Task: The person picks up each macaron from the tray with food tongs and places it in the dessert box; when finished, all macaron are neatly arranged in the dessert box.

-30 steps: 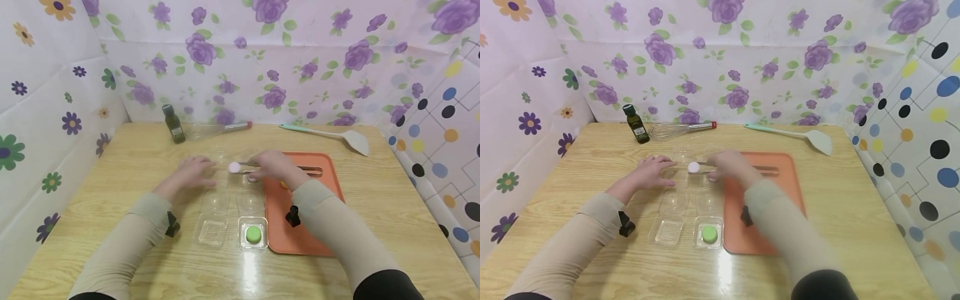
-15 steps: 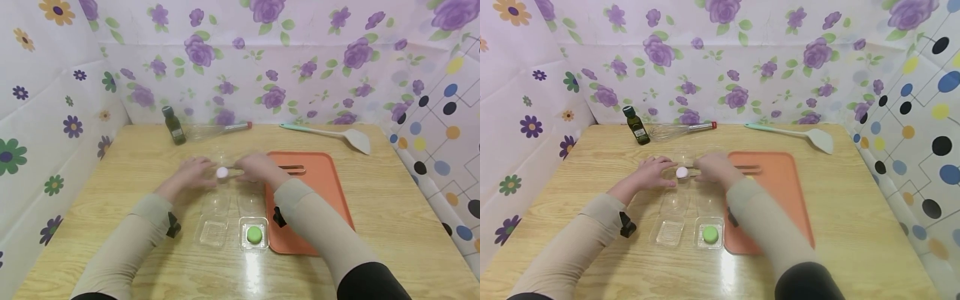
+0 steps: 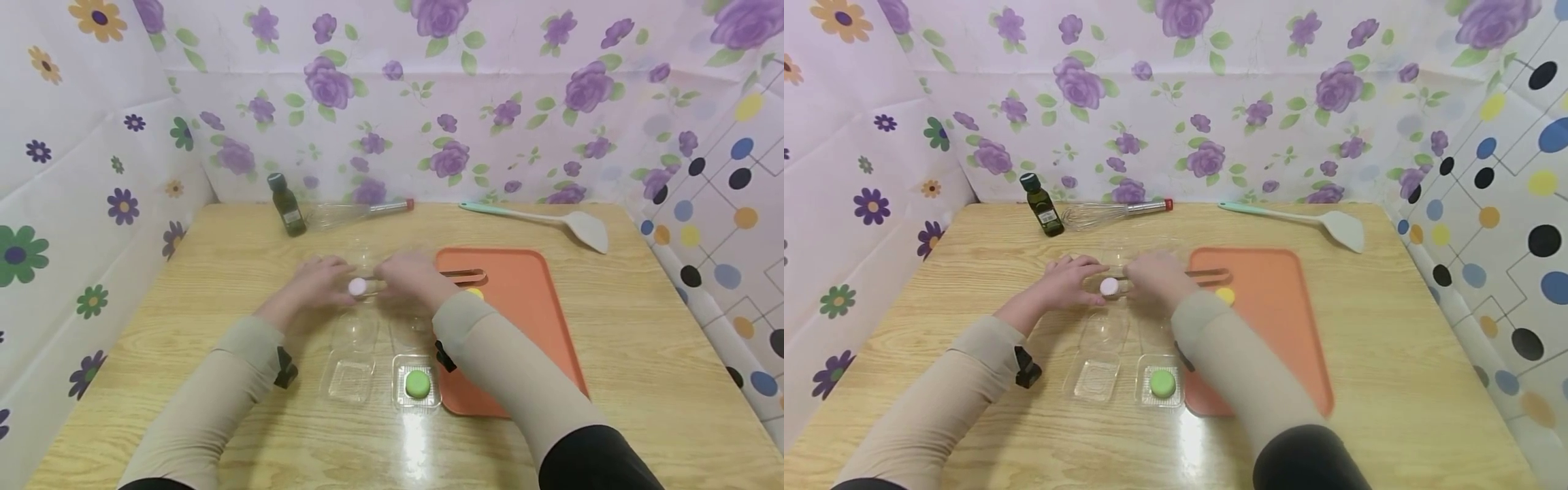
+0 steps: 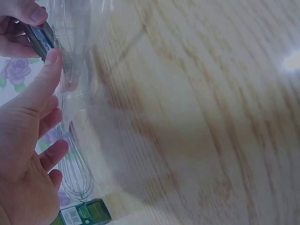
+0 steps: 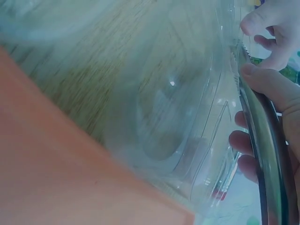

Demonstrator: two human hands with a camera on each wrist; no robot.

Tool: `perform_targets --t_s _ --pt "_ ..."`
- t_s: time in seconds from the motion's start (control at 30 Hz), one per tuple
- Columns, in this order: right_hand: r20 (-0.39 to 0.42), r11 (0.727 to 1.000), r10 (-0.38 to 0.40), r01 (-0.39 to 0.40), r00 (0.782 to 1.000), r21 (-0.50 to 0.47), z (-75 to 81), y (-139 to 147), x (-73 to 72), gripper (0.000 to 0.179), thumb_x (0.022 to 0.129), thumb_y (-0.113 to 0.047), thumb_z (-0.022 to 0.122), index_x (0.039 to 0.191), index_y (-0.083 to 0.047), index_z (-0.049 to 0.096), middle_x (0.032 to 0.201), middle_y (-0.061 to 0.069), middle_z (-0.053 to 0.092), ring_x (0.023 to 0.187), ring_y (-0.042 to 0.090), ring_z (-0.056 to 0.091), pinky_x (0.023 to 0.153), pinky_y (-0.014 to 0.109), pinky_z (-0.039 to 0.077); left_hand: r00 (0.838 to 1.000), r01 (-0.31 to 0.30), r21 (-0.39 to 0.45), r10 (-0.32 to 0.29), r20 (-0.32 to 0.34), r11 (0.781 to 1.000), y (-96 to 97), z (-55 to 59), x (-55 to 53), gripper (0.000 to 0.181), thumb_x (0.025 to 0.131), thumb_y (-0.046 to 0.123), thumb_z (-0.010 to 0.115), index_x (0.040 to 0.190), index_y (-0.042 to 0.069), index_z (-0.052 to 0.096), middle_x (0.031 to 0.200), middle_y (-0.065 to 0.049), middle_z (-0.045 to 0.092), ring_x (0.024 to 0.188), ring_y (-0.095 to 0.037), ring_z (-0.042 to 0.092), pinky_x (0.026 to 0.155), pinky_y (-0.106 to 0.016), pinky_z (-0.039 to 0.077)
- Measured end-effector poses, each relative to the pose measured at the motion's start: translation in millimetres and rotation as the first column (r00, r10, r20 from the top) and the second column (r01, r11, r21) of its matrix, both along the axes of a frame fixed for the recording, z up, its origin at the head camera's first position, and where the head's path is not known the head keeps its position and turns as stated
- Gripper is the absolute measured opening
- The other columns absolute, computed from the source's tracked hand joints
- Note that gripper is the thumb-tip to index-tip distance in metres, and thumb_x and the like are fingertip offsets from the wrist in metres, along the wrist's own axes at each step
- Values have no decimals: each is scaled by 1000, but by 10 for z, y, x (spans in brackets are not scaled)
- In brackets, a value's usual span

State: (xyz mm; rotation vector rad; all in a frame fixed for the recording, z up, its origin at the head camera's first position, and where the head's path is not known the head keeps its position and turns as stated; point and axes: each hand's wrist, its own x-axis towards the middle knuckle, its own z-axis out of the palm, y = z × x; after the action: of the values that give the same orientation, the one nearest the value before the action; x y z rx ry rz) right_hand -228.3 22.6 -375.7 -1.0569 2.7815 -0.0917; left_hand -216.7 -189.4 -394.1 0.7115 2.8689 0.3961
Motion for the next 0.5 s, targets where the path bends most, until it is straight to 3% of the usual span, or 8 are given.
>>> perform_targets --t_s 0.5 --pt "0 999 11 -11 1000 31 20 -4 -12 19 82 -31 67 95 -17 67 80 -7 61 70 14 55 62 33 47 1000 17 1 -17 -15 1000 -18 -25 -9 74 75 43 75 137 13 48 133 -13 49 115 -35 42 95 -55 30"
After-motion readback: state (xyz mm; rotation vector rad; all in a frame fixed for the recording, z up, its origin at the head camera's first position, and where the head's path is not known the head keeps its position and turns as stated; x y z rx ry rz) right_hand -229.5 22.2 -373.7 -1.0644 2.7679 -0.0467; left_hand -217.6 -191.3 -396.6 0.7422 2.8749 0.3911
